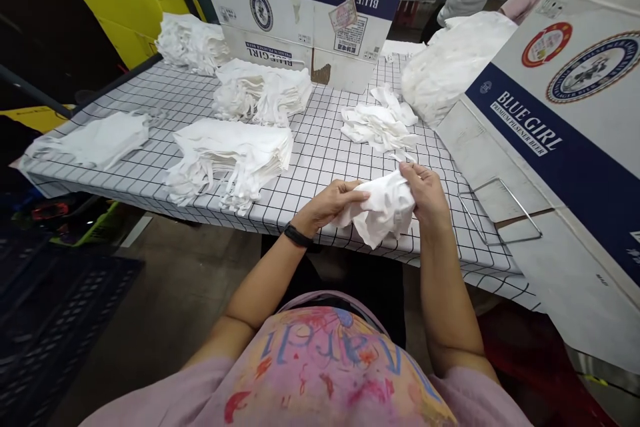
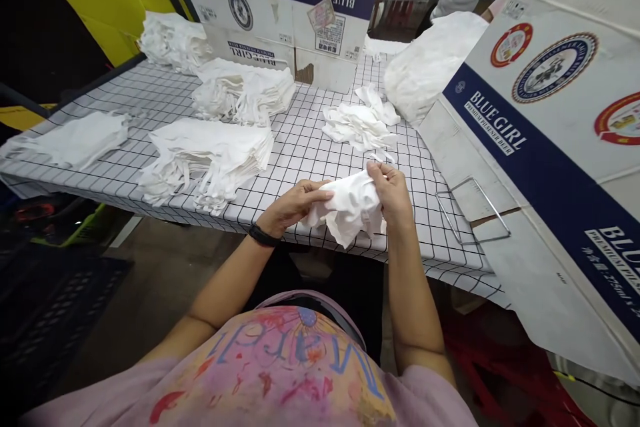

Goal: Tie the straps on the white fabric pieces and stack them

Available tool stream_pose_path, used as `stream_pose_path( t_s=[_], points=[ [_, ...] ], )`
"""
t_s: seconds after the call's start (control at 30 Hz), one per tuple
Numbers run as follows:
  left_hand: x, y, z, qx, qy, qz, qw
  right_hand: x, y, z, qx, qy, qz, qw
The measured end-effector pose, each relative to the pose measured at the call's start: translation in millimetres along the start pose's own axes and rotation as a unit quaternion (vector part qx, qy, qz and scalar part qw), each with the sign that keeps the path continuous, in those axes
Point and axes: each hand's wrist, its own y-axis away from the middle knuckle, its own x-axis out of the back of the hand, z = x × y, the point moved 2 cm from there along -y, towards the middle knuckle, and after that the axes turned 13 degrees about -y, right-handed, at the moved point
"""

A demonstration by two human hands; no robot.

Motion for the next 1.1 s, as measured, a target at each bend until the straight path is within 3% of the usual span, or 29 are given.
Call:
stream_pose_path(
  t_s=[0.13, 0.23, 0.37, 0.5, 0.57, 0.67, 0.77, 0.87, 1.0, 1.1],
  points=[
    [6.3, -1.7, -4.8, 0.022, 0.12, 0.05, 0.991, -5.7, 20.1, 6.1, 0.172, 0.171, 0.046, 0.969],
    [11.1, -2.3, -7.5, 0.001, 0.171, 0.092, 0.981, -11.4, 52.0, 9.2, 0.234, 0.17, 0.053, 0.956],
    [11.7, 0.1, -3.3, -0.019, 0.155, 0.101, 0.983, -17.7, 83.3, 20.2, 0.247, 0.181, -0.004, 0.952],
    [8.1, 3.9, 6.2, -0.03, 0.1, 0.087, 0.991, -22.0, 89.4, 40.5, 0.269, 0.267, -0.07, 0.923],
    [8.5, 5.6, 9.8, -0.037, 0.09, 0.086, 0.992, -20.4, 88.1, 47.8, 0.278, 0.275, -0.053, 0.919],
    [13.9, 8.3, 13.1, -0.043, 0.082, 0.086, 0.992, -11.6, 84.3, 49.1, 0.254, 0.234, 0.013, 0.938],
    [22.5, 11.2, 14.4, -0.032, 0.074, 0.079, 0.994, 1.0, 78.8, 40.0, 0.208, 0.175, 0.069, 0.96],
    [30.5, 13.5, 13.4, -0.016, 0.044, 0.071, 0.996, 10.6, 73.8, 27.9, 0.202, 0.14, 0.118, 0.962],
    [35.9, 14.7, 6.0, -0.014, -0.065, 0.07, 0.995, 12.6, 69.5, 18.6, 0.21, 0.121, 0.14, 0.96],
    [37.3, 14.3, -1.9, -0.035, -0.225, 0.091, 0.969, 10.9, 68.0, 12.9, 0.213, 0.122, 0.146, 0.958]
  ],
)
